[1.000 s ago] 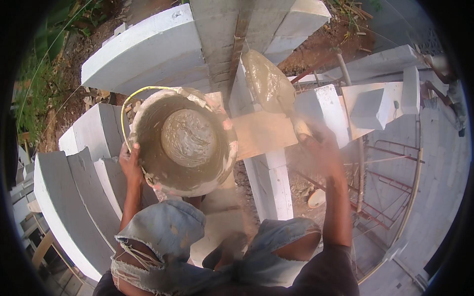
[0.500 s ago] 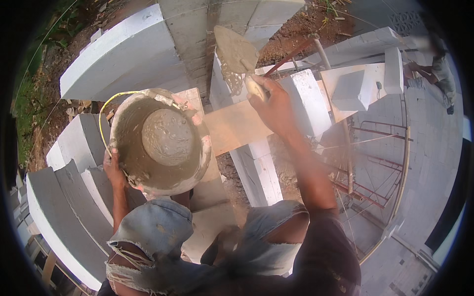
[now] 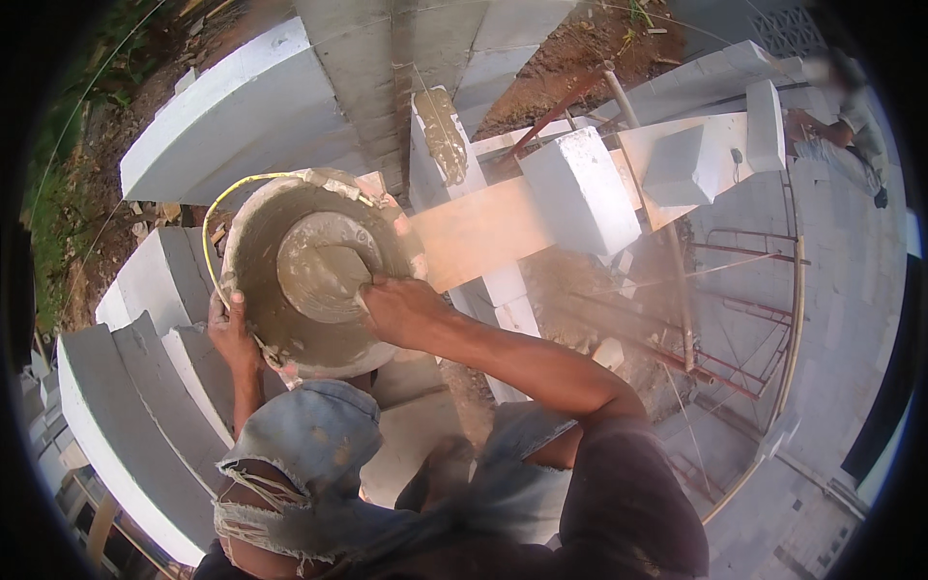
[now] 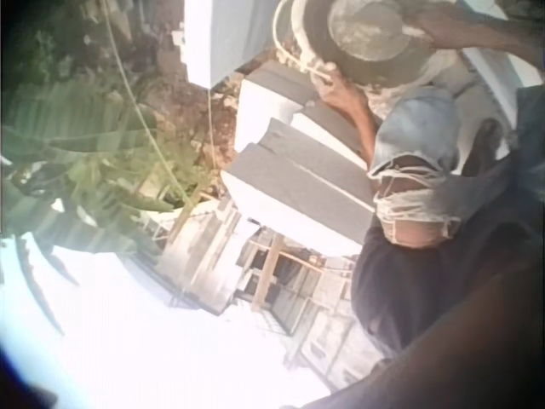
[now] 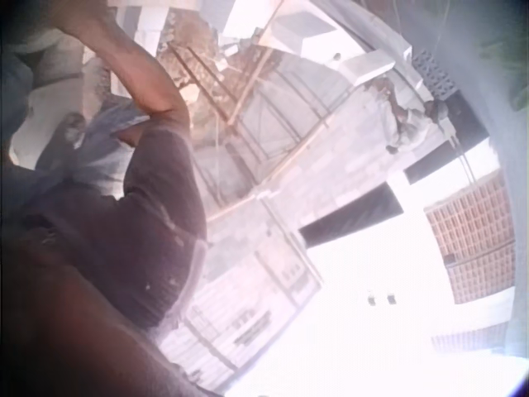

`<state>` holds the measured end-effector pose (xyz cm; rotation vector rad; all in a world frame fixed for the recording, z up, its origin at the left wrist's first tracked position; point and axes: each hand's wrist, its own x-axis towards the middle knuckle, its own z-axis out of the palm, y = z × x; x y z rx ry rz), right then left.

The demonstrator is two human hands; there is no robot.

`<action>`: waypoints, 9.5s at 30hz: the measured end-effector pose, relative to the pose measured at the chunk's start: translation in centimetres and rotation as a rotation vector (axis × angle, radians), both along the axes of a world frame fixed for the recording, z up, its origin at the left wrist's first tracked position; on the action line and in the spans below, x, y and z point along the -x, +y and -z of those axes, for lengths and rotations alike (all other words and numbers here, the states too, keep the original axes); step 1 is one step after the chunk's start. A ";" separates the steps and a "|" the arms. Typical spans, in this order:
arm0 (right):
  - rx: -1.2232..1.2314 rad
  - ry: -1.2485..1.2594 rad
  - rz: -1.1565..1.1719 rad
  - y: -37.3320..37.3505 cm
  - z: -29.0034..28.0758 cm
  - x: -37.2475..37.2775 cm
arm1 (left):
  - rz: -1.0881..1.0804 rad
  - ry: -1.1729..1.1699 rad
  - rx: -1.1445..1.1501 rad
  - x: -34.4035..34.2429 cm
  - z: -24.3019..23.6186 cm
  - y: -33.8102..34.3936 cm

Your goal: The person cuts a white block with a hand saw, then scoops mortar from a bucket with a trowel and spreads it on a wooden beam. They place the cut block onto the mortar and adjust its position. The scene shows an outdoor construction area with scattered blocks and scaffolding.

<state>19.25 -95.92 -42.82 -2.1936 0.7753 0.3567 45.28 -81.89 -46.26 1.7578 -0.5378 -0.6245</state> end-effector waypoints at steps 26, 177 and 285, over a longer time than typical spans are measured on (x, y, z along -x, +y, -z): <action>0.445 0.036 0.681 -12.9 8.6 11.6 | -0.026 0.027 -0.070 -2.8 2.9 1.6; -0.379 -0.052 0.643 5.5 -8.1 9.4 | -0.198 0.059 -0.107 -3.6 -1.3 2.1; 0.687 0.140 0.819 -26.6 9.4 4.8 | 0.653 0.246 0.084 -0.7 -11.7 -9.7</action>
